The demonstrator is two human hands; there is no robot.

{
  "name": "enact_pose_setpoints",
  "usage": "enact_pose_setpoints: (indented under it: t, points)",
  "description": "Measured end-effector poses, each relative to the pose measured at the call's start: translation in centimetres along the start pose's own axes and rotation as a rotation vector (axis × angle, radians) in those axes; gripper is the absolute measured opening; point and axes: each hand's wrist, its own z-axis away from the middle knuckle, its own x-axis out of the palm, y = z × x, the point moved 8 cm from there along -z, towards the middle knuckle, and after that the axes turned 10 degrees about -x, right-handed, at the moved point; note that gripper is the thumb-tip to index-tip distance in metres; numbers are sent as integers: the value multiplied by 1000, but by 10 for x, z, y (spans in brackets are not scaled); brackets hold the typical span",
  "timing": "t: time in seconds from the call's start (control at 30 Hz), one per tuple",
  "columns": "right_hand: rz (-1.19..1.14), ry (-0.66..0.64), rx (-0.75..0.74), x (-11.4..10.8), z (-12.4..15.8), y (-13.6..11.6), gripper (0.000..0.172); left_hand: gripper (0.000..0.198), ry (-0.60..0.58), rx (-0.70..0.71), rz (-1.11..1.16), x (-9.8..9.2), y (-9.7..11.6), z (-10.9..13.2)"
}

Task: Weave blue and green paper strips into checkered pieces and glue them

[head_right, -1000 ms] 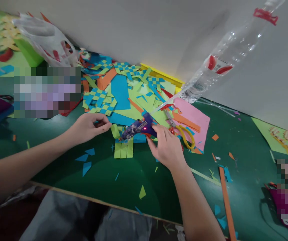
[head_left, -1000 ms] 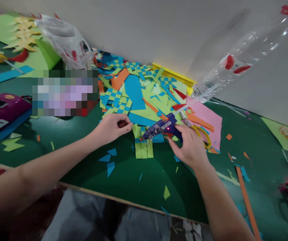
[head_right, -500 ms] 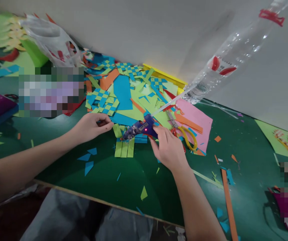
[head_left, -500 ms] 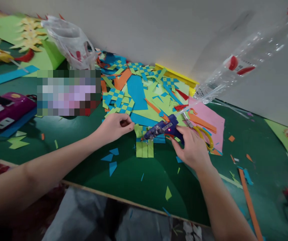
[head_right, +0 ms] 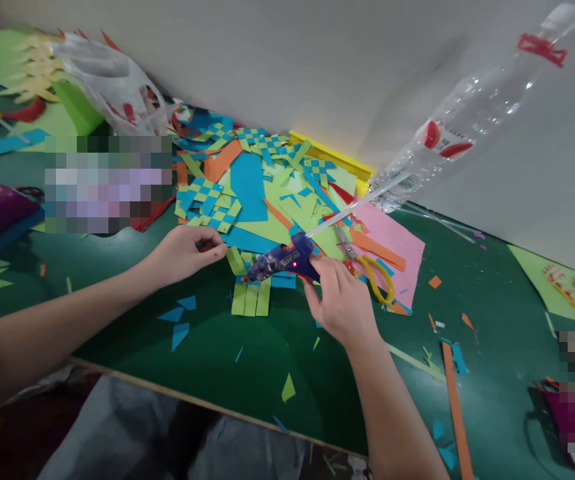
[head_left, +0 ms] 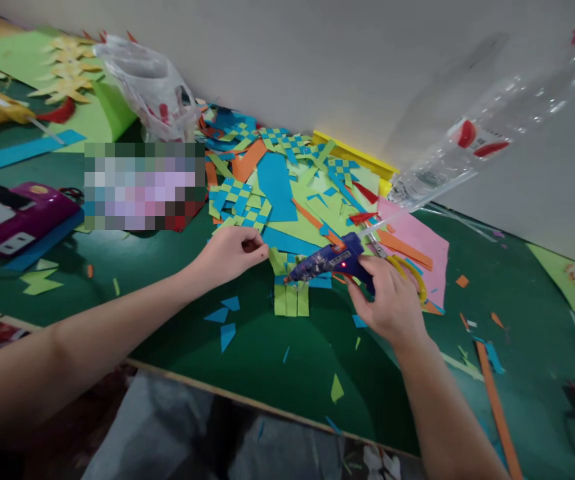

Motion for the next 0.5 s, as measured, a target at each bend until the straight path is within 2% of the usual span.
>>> enact_pose_setpoints:
  t: [0.27, 0.5]
  points:
    - [32, 10, -58, -4, -4, -7, 28, 29, 6, -11, 15, 0, 0, 0]
    - [18, 4, -52, -2, -4, -7, 27, 28, 13, 22, 20, -1, 2, 1]
